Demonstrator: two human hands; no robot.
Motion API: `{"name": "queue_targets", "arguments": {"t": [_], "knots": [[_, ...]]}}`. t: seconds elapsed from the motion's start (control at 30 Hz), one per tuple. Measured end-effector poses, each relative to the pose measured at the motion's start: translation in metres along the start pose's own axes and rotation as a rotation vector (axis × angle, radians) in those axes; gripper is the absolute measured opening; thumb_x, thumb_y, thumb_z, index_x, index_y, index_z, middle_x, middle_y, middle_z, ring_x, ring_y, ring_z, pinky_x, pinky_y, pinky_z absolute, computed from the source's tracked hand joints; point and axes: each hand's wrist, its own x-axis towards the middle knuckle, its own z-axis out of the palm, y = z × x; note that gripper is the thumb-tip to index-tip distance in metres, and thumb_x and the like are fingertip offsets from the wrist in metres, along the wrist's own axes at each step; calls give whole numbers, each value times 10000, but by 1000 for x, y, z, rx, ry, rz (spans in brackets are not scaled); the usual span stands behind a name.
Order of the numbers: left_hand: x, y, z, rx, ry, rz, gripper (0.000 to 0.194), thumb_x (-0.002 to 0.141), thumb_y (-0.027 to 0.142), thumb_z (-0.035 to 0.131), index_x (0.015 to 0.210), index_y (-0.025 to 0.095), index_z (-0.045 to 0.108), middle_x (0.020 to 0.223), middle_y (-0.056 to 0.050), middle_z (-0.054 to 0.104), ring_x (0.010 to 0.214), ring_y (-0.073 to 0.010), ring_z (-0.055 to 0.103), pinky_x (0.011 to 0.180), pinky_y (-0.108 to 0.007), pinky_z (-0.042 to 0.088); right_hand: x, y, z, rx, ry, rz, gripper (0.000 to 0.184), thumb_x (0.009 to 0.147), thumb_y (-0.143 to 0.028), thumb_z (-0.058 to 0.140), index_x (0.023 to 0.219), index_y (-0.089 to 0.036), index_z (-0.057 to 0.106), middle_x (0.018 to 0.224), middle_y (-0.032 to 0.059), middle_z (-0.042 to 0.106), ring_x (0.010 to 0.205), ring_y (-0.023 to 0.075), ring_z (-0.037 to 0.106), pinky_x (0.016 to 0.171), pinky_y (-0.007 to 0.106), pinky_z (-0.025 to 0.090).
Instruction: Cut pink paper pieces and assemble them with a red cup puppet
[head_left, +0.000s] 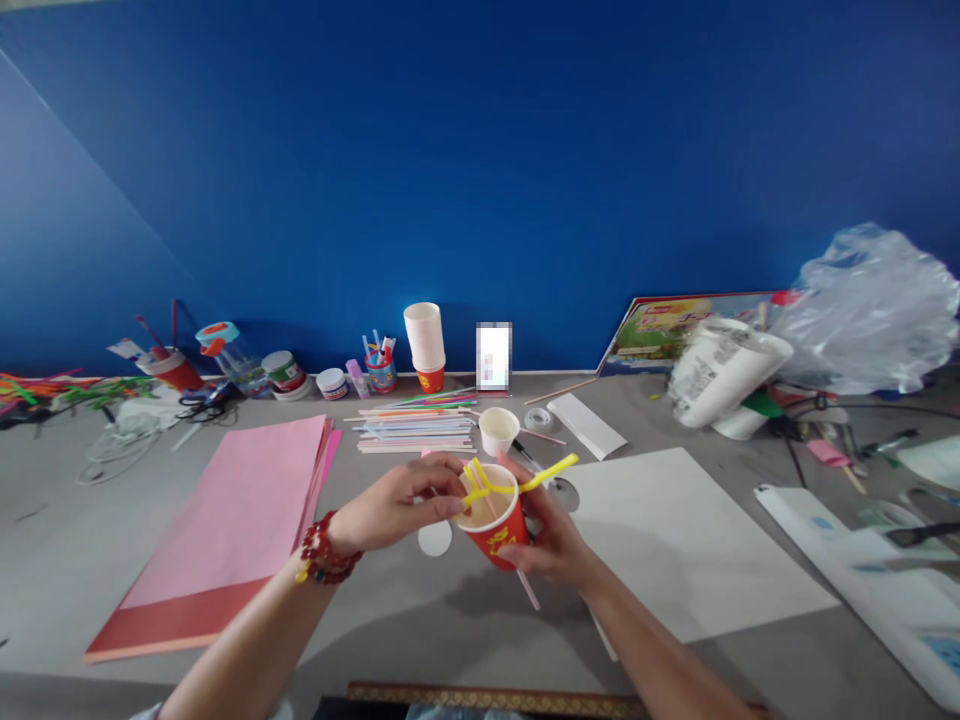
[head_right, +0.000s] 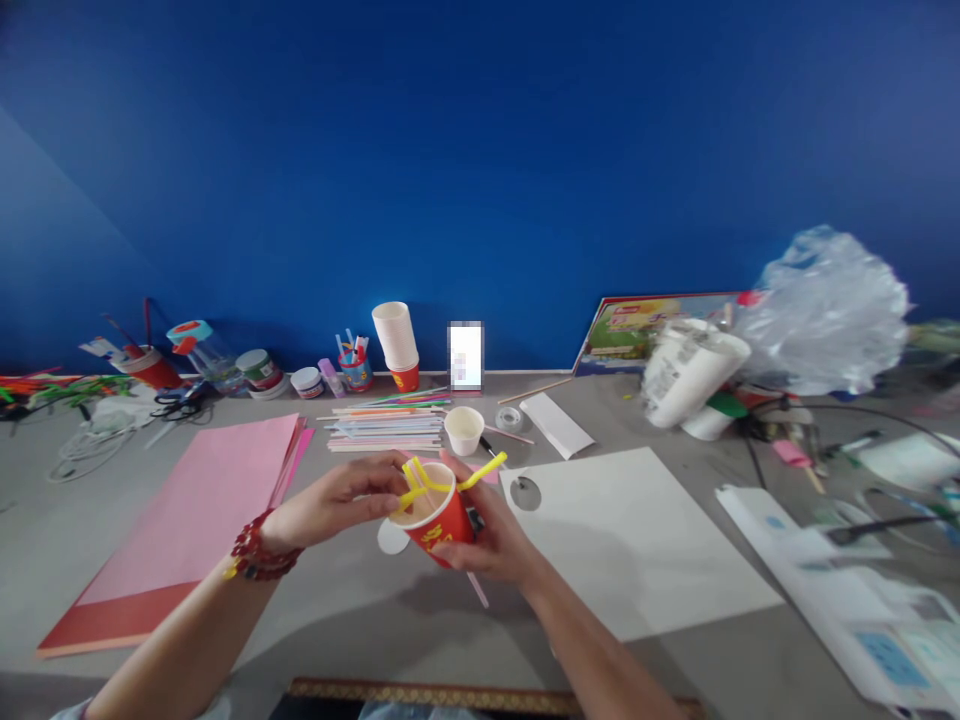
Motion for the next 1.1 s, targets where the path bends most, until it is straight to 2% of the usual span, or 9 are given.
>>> {"name": "queue_targets", "arguments": {"t": [0.17, 0.33, 0.5, 0.6, 0.67, 0.77, 0.87, 1.0, 1.1], "knots": [[-1, -4, 2, 0, 41, -11, 229, 929, 349, 553, 903, 175, 699, 1157, -89, 605, 1066, -233, 589, 940, -330, 459, 0, 0, 0, 10, 0, 24, 861, 766, -460, 746, 1504, -312, 327, 1448, 100, 485, 1274, 327, 486, 1001, 432, 459], [-1, -5, 3, 20, 62, -3, 221, 935, 334, 554, 914, 178, 709, 1180, -92, 602, 1106, -238, 583, 963, -334, 450, -1, 1, 1, 7, 16, 22, 837, 759, -445, 758, 1486, -359, 352, 1452, 77, 484, 1271, 319, 493, 977, 416, 481], [-6, -5, 9, -75, 186, 79, 258, 967, 321, 504, 1110, 201, 683, 1286, -113, 560, 1241, -269, 501, 1043, -374, 400, -2, 0, 2, 64, 94, 40, 840, 777, -447, 746, 1496, -355, 322, 1466, 86, 465, 1259, 310, 515, 954, 398, 503], [-10, -9, 20, -229, 300, 109, 337, 971, 376, 485, 1230, 206, 617, 1380, -134, 494, 1241, -300, 491, 1011, -409, 433, -1, -1, 3, 93, 135, 44, 871, 785, -451, 738, 1517, -324, 283, 1463, 111, 466, 1210, 298, 562, 916, 366, 528], [-12, -15, 30, -365, 345, 114, 435, 932, 430, 546, 1309, 214, 547, 1413, -150, 460, 1178, -312, 532, 946, -425, 482, -1, 0, 4, 98, 165, 31, 891, 777, -455, 744, 1521, -313, 274, 1469, 119, 457, 1220, 300, 557, 925, 365, 526], [-10, -26, 45, -492, 337, 121, 600, 848, 406, 682, 1379, 233, 465, 1413, -153, 466, 1202, -326, 518, 973, -449, 472, 0, 1, 6, 97, 186, 21, 896, 772, -450, 751, 1519, -314, 276, 1474, 113, 450, 1264, 306, 521, 971, 384, 501], [-4, -39, 58, -516, 334, 159, 673, 818, 363, 729, 1410, 254, 428, 1452, -141, 436, 1293, -331, 455, 1061, -471, 404, 1, 3, 8, 100, 206, 27, 878, 779, -434, 753, 1511, -332, 280, 1459, 103, 468, 1256, 294, 528, 984, 385, 491], [3, -55, 74, -426, 402, 136, 725, 743, 340, 802, 1379, 236, 467, 1441, -144, 463, 1347, -348, 406, 1134, -496, 305, 3, 4, 12, 124, 220, 38, 907, 773, -470, 755, 1515, -334, 252, 1439, 119, 476, 1202, 287, 566, 941, 376, 517], [5, -60, 86, -527, 365, 46, 639, 728, 330, 812, 1289, 205, 532, 1315, -146, 575, 1230, -338, 529, 1051, -478, 412, 3, 4, 15, 127, 205, 41, 946, 736, -546, 762, 1509, -317, 266, 1441, 134, 462, 1231, 308, 539, 951, 390, 515]]}}
